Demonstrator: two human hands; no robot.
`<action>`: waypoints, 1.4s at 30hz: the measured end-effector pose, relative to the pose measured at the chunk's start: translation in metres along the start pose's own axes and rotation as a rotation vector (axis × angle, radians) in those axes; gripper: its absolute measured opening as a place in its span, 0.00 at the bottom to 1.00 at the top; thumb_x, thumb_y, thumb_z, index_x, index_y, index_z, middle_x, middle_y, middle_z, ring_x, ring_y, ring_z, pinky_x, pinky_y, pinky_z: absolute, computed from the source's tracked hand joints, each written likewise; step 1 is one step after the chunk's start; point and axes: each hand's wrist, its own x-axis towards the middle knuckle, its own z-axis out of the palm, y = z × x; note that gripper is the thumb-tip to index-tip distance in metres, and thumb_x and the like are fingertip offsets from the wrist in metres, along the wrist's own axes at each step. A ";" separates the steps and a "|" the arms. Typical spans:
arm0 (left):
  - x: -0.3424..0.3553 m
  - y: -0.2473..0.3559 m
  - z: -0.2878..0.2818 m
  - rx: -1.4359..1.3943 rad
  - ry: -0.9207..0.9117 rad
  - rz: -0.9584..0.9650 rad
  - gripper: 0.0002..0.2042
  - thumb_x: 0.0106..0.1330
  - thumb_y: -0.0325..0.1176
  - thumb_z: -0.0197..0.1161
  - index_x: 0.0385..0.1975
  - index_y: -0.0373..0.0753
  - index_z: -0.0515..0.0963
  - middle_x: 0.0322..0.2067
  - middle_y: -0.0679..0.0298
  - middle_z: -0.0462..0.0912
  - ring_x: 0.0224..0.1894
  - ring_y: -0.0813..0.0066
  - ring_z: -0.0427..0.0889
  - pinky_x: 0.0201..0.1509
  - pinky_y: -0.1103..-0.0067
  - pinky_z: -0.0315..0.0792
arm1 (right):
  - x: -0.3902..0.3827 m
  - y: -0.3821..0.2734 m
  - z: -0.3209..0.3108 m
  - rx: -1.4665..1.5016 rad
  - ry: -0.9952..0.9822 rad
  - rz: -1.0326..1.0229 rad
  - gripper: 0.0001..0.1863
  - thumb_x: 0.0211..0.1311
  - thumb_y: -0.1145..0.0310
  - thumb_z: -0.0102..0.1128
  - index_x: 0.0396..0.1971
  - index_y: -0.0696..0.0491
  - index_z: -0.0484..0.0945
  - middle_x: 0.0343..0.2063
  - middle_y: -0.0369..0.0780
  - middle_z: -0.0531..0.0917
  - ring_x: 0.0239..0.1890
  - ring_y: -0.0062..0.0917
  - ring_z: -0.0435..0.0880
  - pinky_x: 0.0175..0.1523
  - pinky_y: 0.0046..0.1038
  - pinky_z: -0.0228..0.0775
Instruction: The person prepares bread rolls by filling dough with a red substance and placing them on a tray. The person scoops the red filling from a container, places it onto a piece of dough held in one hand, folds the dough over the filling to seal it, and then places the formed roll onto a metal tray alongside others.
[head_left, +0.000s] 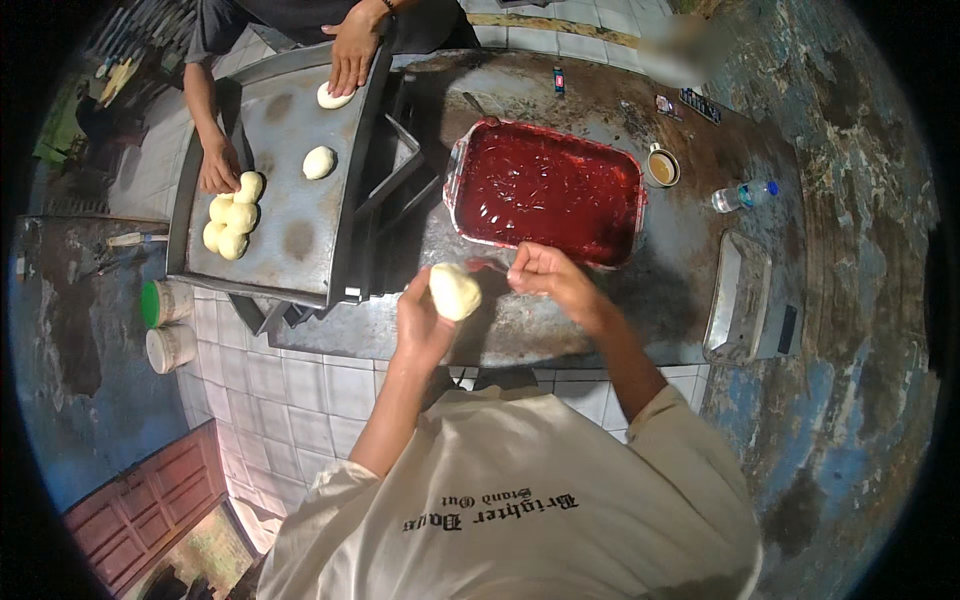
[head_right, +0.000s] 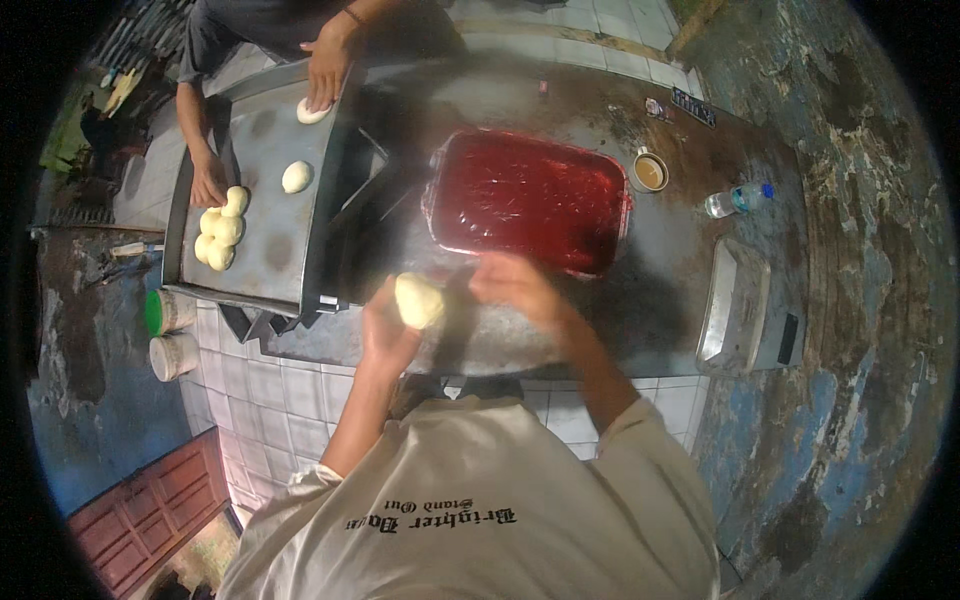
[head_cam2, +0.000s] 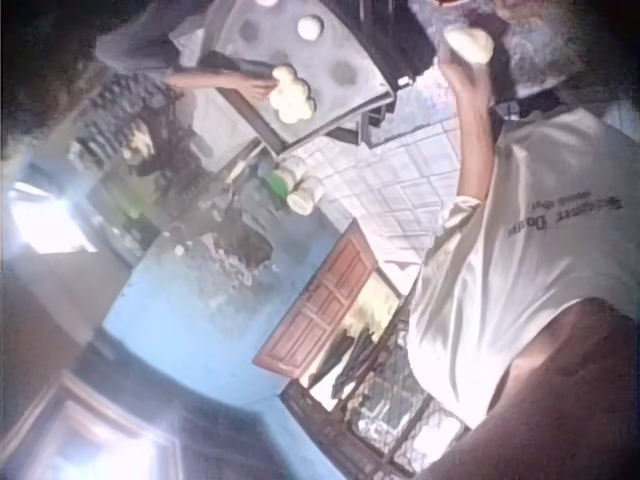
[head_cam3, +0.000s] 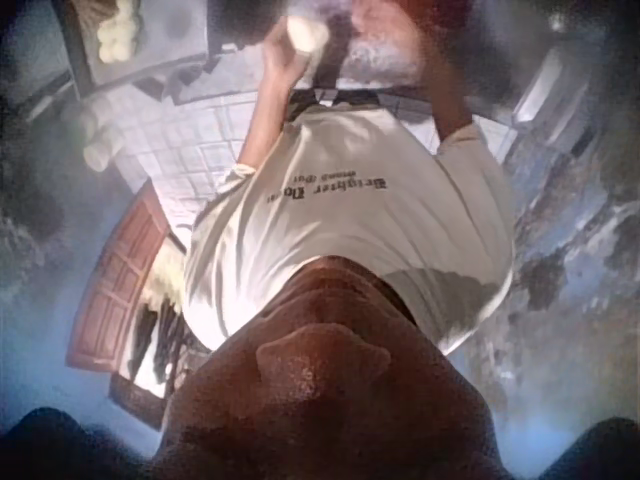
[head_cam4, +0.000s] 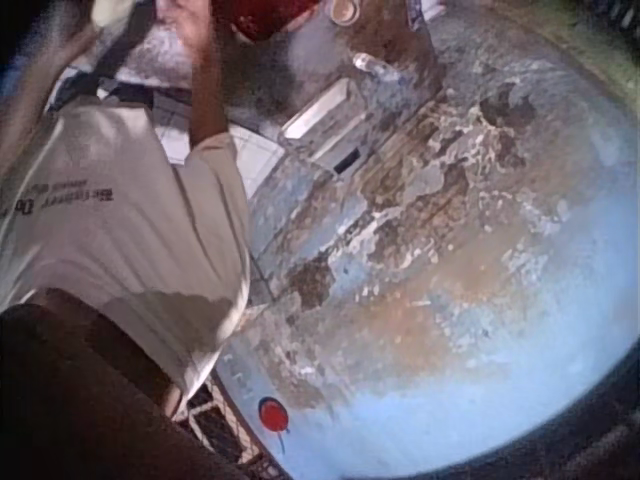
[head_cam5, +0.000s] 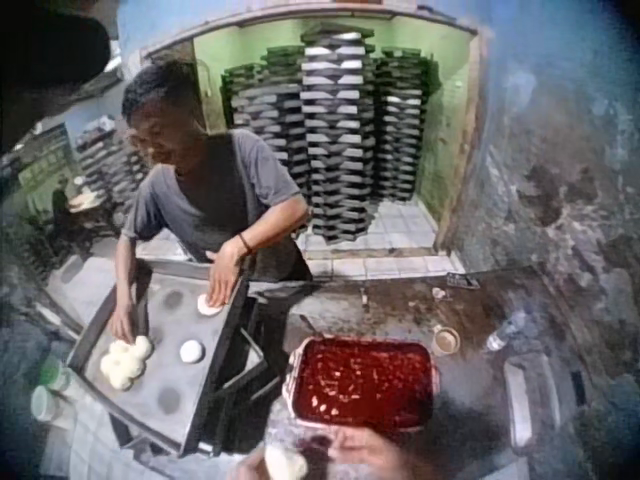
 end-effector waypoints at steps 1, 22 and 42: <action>0.005 -0.006 0.003 0.095 -0.075 0.068 0.16 0.81 0.41 0.50 0.51 0.34 0.76 0.48 0.55 0.85 0.51 0.60 0.85 0.61 0.61 0.78 | -0.005 0.000 0.021 0.051 0.037 -0.055 0.07 0.68 0.68 0.68 0.35 0.48 0.76 0.30 0.26 0.80 0.36 0.11 0.78 0.45 0.21 0.70; -0.037 0.065 -0.007 -0.012 -0.343 -0.324 0.19 0.80 0.43 0.50 0.55 0.33 0.76 0.49 0.57 0.83 0.50 0.67 0.82 0.57 0.71 0.76 | -0.014 0.038 0.168 0.557 0.277 -0.141 0.28 0.80 0.57 0.55 0.72 0.54 0.66 0.66 0.43 0.75 0.69 0.29 0.73 0.71 0.35 0.67; -0.129 0.247 -0.005 0.475 -0.315 0.561 0.24 0.65 0.21 0.70 0.61 0.29 0.72 0.48 0.47 0.87 0.51 0.66 0.86 0.55 0.73 0.81 | 0.005 -0.084 0.355 -0.345 0.411 -0.530 0.24 0.68 0.76 0.64 0.62 0.64 0.77 0.56 0.51 0.85 0.52 0.23 0.85 0.56 0.28 0.79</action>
